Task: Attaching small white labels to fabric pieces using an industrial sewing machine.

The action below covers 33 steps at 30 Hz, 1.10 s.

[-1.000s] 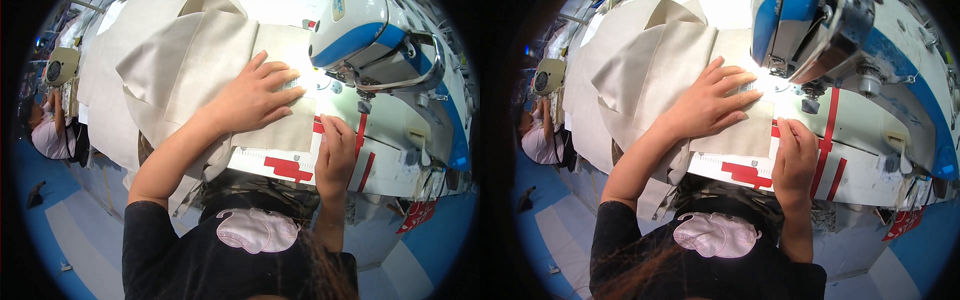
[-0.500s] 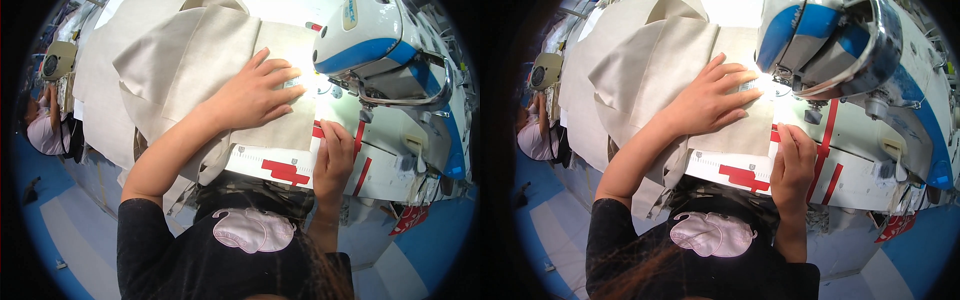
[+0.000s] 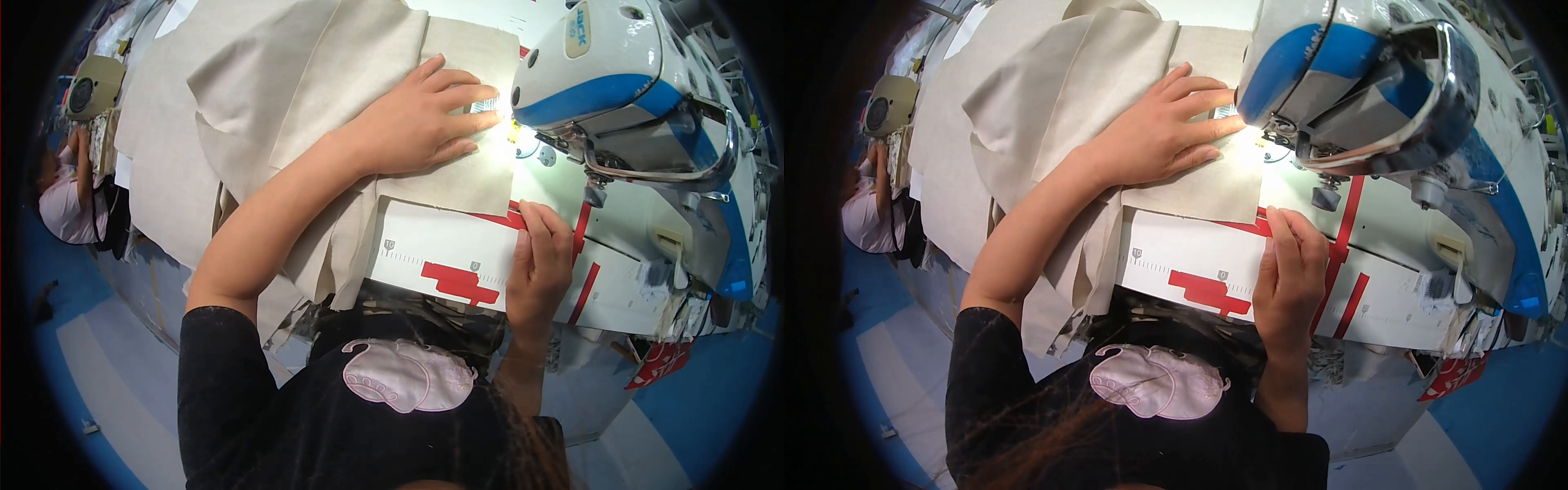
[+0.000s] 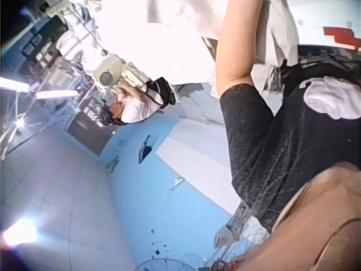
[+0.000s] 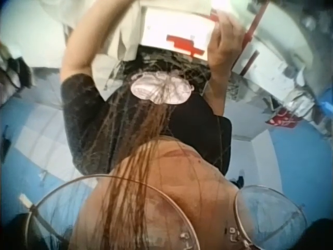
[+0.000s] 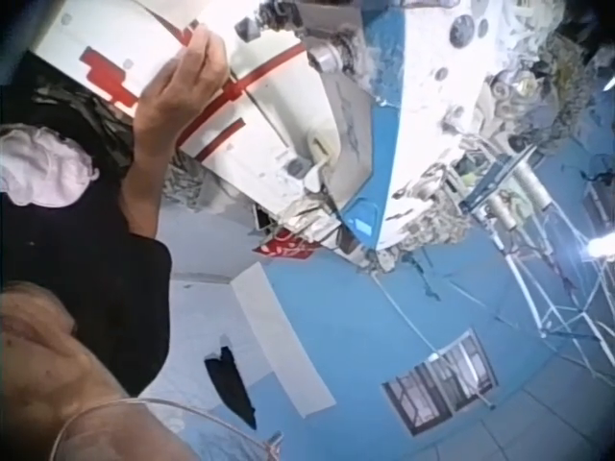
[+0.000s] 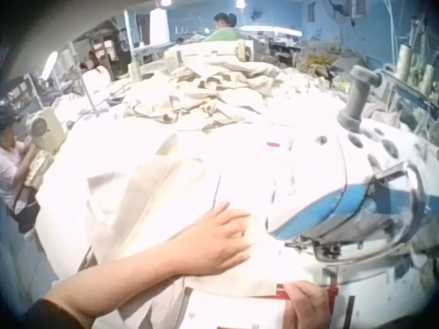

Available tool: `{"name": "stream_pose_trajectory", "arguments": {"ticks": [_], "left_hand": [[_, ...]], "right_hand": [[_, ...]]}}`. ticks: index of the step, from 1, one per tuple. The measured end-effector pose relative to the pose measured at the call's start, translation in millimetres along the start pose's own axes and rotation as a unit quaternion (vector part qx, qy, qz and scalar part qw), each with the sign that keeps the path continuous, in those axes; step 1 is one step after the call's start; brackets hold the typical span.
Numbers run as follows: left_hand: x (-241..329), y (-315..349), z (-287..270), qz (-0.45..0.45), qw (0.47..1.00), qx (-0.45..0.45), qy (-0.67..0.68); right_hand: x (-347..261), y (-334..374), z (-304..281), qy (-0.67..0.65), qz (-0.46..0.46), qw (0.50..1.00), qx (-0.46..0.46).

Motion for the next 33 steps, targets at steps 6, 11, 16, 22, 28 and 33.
{"name": "stream_pose_trajectory", "arguments": {"ticks": [6, 11, 16, 22, 28, 33], "left_hand": [[-2, -3, 1, -0.011, 1.0, -0.002, -0.007], [-4, -5, 1, -0.009, 1.0, 0.005, -0.003], [-4, -3, 0, 0.001, 1.0, 0.014, -0.003], [-5, 6, -2, -0.004, 0.999, 0.043, 0.006], [-13, 65, -42, -0.114, 0.969, 0.217, -0.021], [16, 141, -48, -0.329, 0.866, 0.36, 0.11]], "right_hand": [[1, -1, 0, 0.009, -0.011, 1.0, 0.002], [3, -3, 0, 0.01, -0.008, 1.0, 0.006], [2, -2, 1, 0.0, -0.006, 1.0, 0.009], [-7, 1, 2, -0.005, 0.015, 1.0, 0.0], [-12, -1, 0, -0.029, -0.023, 0.999, 0.015], [-69, 0, 7, -0.08, -0.126, 0.989, -0.02]]}}
Point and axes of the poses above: each hand's wrist, its own y-axis away from the middle knuckle, its own z-axis out of the palm, x = y × z, the point moved 4 cm from there along -y, towards the middle knuckle, and after that the axes turned 3 degrees about y, right-handed, at the moved point
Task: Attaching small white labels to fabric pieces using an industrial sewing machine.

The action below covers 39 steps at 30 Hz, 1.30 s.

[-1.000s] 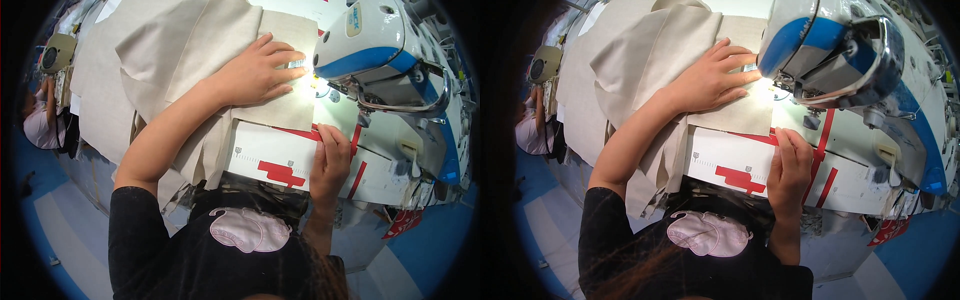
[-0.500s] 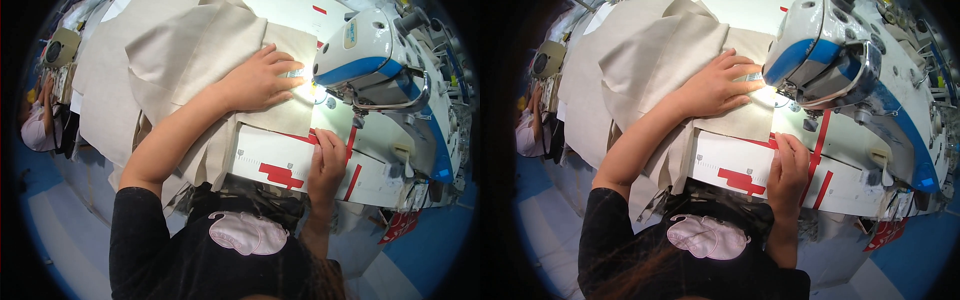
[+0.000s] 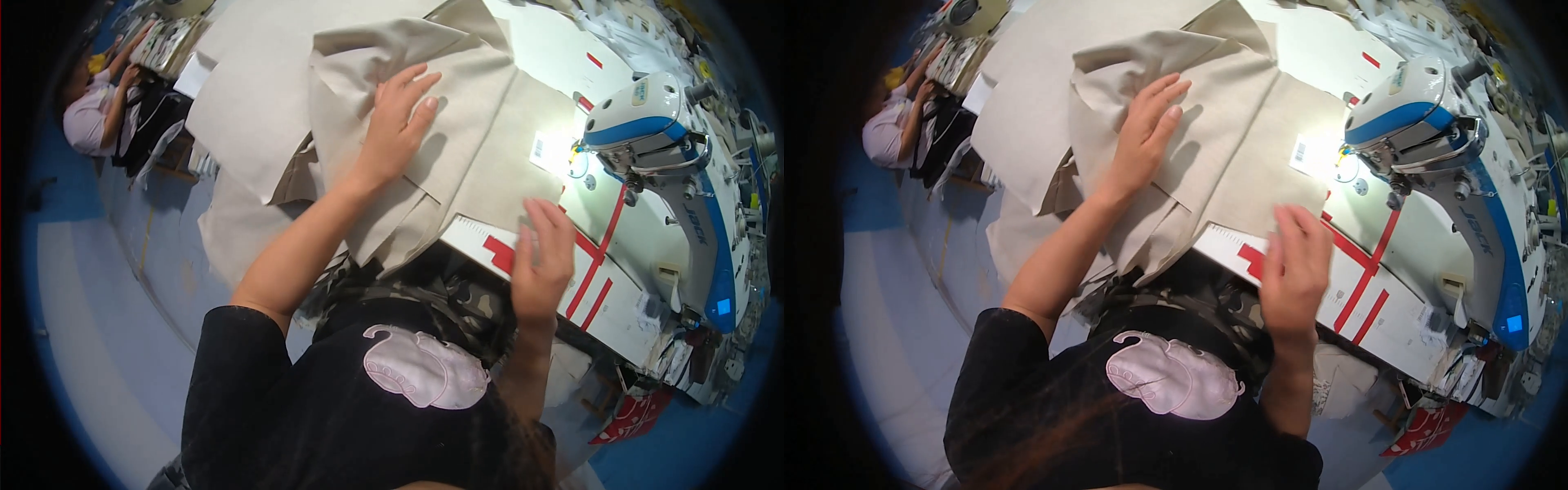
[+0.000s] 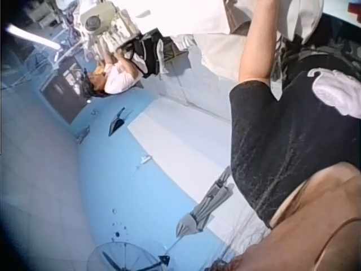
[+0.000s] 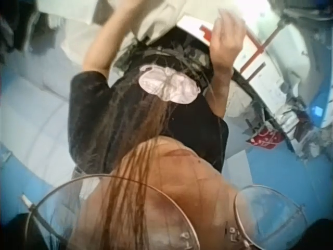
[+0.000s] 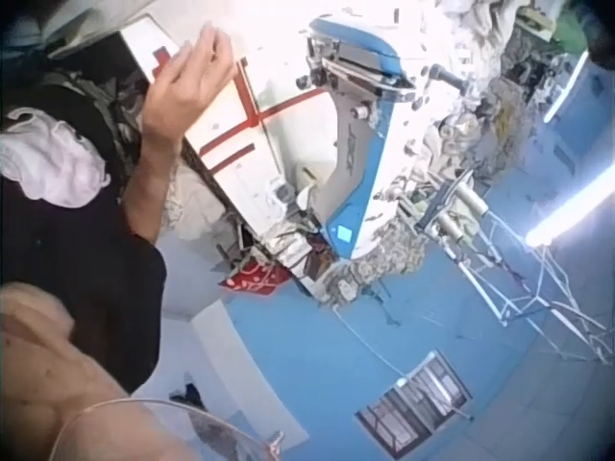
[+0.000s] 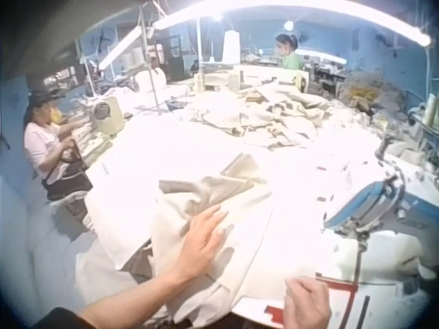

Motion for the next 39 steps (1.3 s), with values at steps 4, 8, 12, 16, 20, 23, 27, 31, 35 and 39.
{"name": "stream_pose_trajectory", "arguments": {"ticks": [4, 8, 12, 16, 20, 23, 27, 31, 35, 39], "left_hand": [[28, 43, -7, -0.075, 0.991, 0.051, 0.103], [49, 78, -10, -0.133, 0.968, 0.073, 0.198], [53, 93, -15, -0.184, 0.929, 0.083, 0.311], [52, 93, -14, -0.224, 0.869, 0.095, 0.431], [56, 91, -17, -0.244, 0.851, 0.098, 0.454], [55, 87, -14, -0.261, 0.834, 0.119, 0.472], [51, 83, -18, -0.315, 0.78, 0.134, 0.524], [33, 84, -28, -0.382, 0.689, 0.171, 0.592], [28, 90, -37, -0.382, 0.67, 0.186, 0.609], [27, 88, -37, -0.383, 0.665, 0.177, 0.616]], "right_hand": [[-49, -11, 44, 0.011, -0.096, 0.994, -0.043], [-69, -7, 79, 0.101, -0.126, 0.984, -0.074], [-67, 4, 78, 0.057, -0.12, 0.99, -0.056], [-43, 9, 51, -0.195, 0.083, 0.976, -0.051], [-26, 25, 29, -0.178, 0.173, 0.968, -0.026], [-63, 22, 40, -0.037, -0.08, 0.996, -0.011], [-69, 17, 73, 0.06, -0.111, 0.991, -0.042], [-54, 12, 67, -0.083, -0.052, 0.995, -0.015], [-41, 15, 44, -0.188, 0.134, 0.973, -0.02], [-49, 16, 39, -0.224, 0.088, 0.97, 0.032]]}}
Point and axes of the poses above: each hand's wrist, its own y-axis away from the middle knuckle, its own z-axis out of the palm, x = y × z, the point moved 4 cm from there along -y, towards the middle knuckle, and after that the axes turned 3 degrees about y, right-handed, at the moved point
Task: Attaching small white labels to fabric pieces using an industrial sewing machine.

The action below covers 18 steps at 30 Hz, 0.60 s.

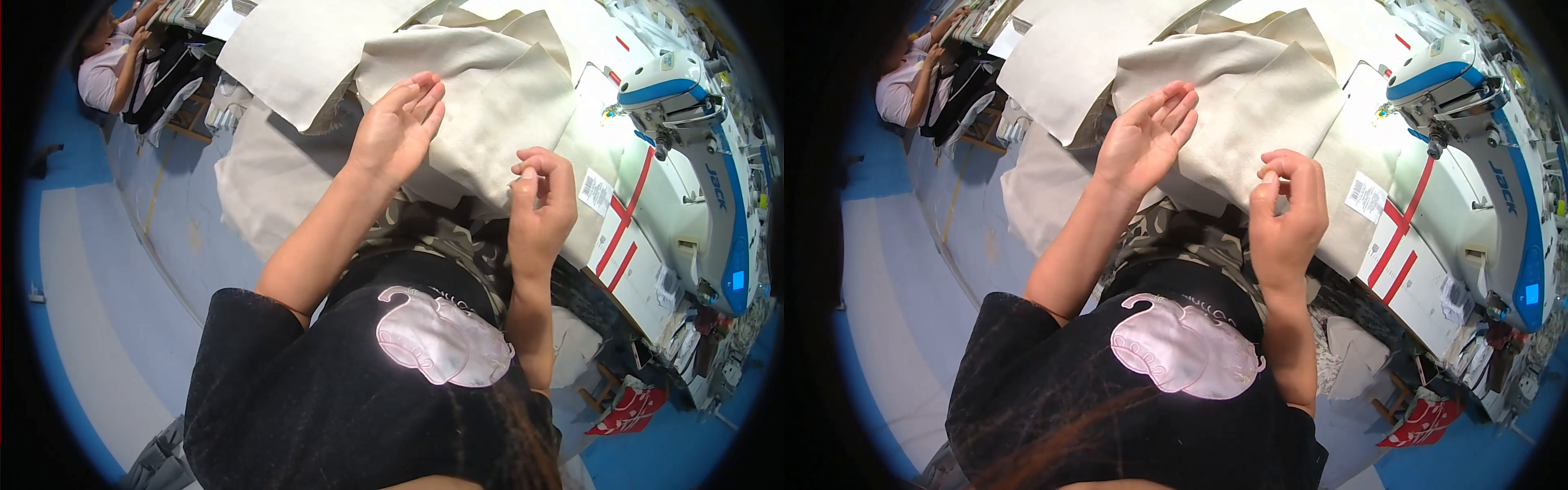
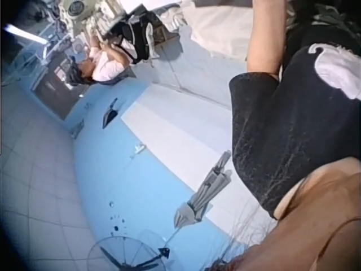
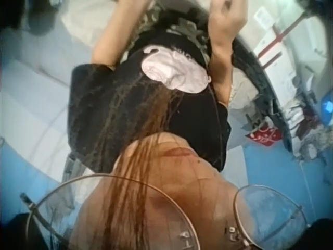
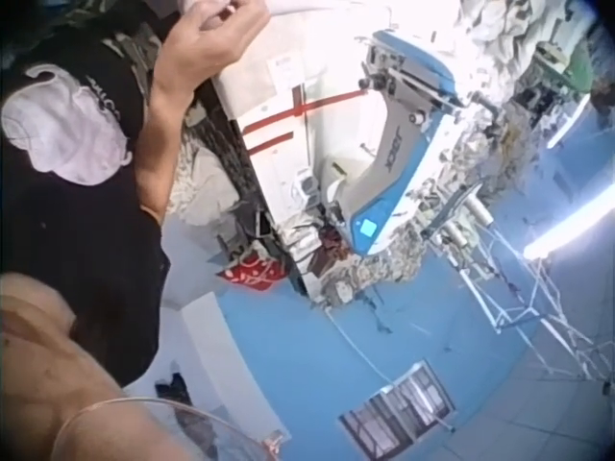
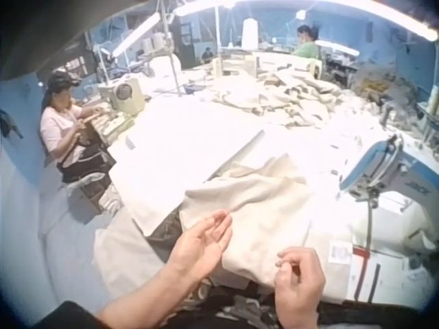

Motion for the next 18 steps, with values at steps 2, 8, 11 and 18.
{"name": "stream_pose_trajectory", "arguments": {"ticks": [2, 8, 11, 18], "left_hand": [[1, 0, 1, -0.018, 1.0, 0.003, 0.022], [1, -1, 5, -0.046, 0.999, 0.0, 0.009], [3, -2, 1, -0.056, 0.998, -0.007, 0.024], [6, 1, -2, -0.039, 0.999, -0.023, -0.003]], "right_hand": [[-11, -5, 16, 0.075, -0.094, 0.992, -0.036], [-4, -11, 66, 0.269, -0.216, 0.927, -0.146], [6, -9, 43, 0.151, -0.152, 0.965, -0.152], [58, 36, -107, -0.114, 0.193, 0.971, 0.079]]}}
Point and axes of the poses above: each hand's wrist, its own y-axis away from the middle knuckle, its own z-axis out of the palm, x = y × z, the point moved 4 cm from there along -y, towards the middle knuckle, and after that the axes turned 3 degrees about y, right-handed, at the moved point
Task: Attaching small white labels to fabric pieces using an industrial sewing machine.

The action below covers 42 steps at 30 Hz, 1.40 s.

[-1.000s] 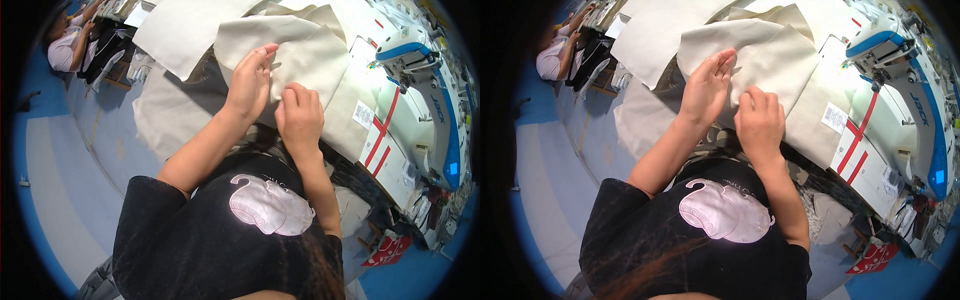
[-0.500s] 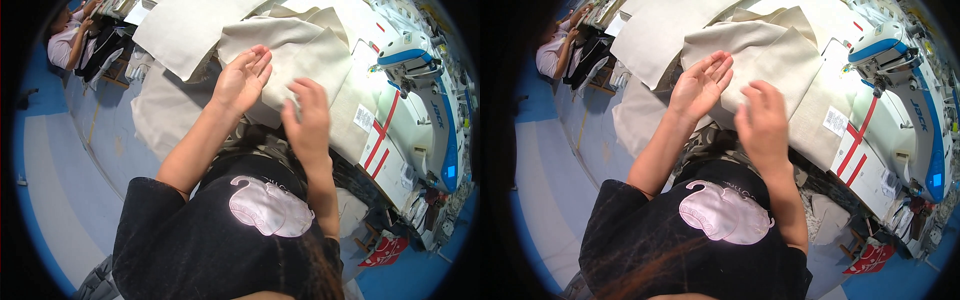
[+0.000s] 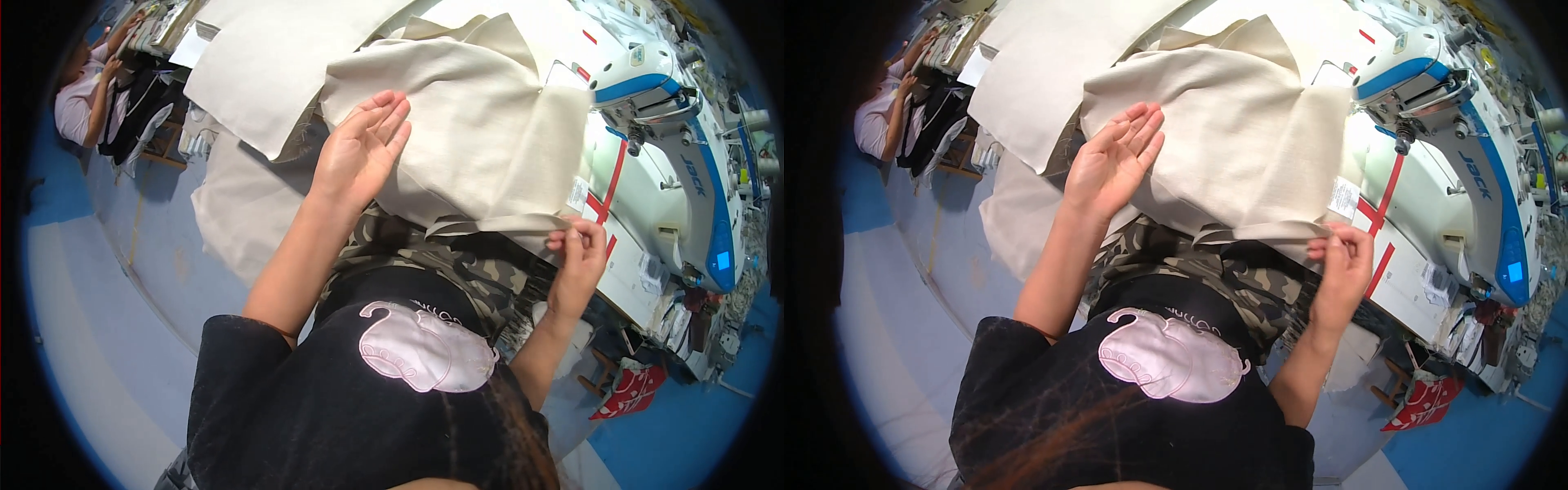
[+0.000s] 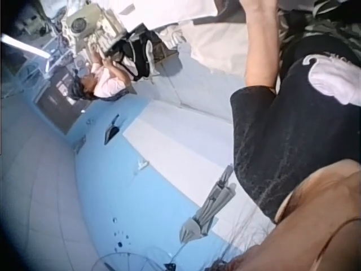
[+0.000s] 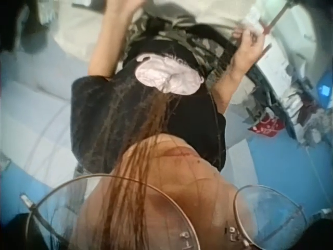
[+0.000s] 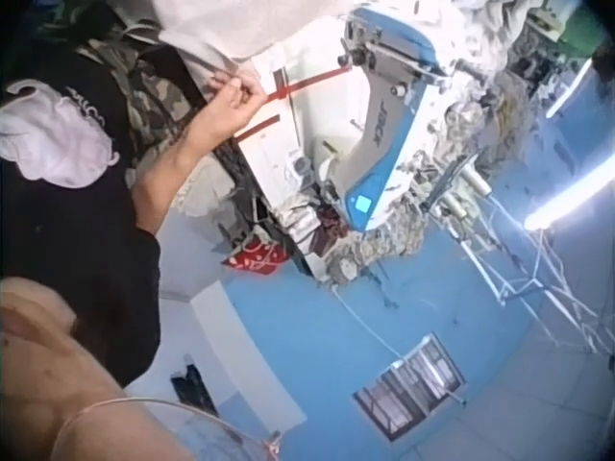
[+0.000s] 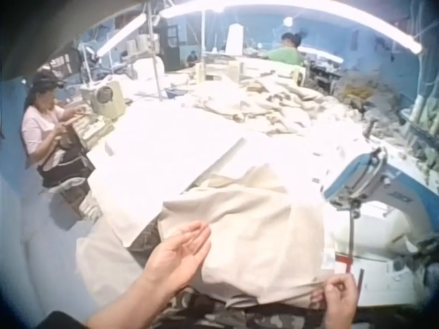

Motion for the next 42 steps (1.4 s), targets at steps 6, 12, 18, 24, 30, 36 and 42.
{"name": "stream_pose_trajectory", "arguments": {"ticks": [6, 12, 18, 24, 30, 36, 42], "left_hand": [[-3, 1, 35, 0.098, 0.959, -0.001, -0.268], [-41, -74, 108, 0.43, 0.53, -0.314, -0.66], [-65, -96, 73, 0.392, 0.352, -0.315, -0.789], [-33, -62, 57, 0.33, 0.381, -0.266, -0.822], [-23, -64, 71, 0.357, 0.375, -0.254, -0.817], [-58, -66, 118, 0.376, 0.446, -0.322, -0.746], [-90, -88, 130, 0.364, 0.361, -0.381, -0.77]], "right_hand": [[1, 0, -45, 0.162, 0.038, 0.977, 0.135], [-43, -6, 37, 0.523, -0.292, 0.799, 0.059], [-18, 0, 22, 0.457, -0.151, 0.875, -0.052], [-20, 27, -21, 0.421, -0.071, 0.904, -0.026], [-36, 15, -12, 0.411, -0.091, 0.907, 0.026], [-24, 10, 44, 0.491, -0.197, 0.848, -0.004], [-19, 18, 30, 0.418, -0.174, 0.891, 0.042]]}}
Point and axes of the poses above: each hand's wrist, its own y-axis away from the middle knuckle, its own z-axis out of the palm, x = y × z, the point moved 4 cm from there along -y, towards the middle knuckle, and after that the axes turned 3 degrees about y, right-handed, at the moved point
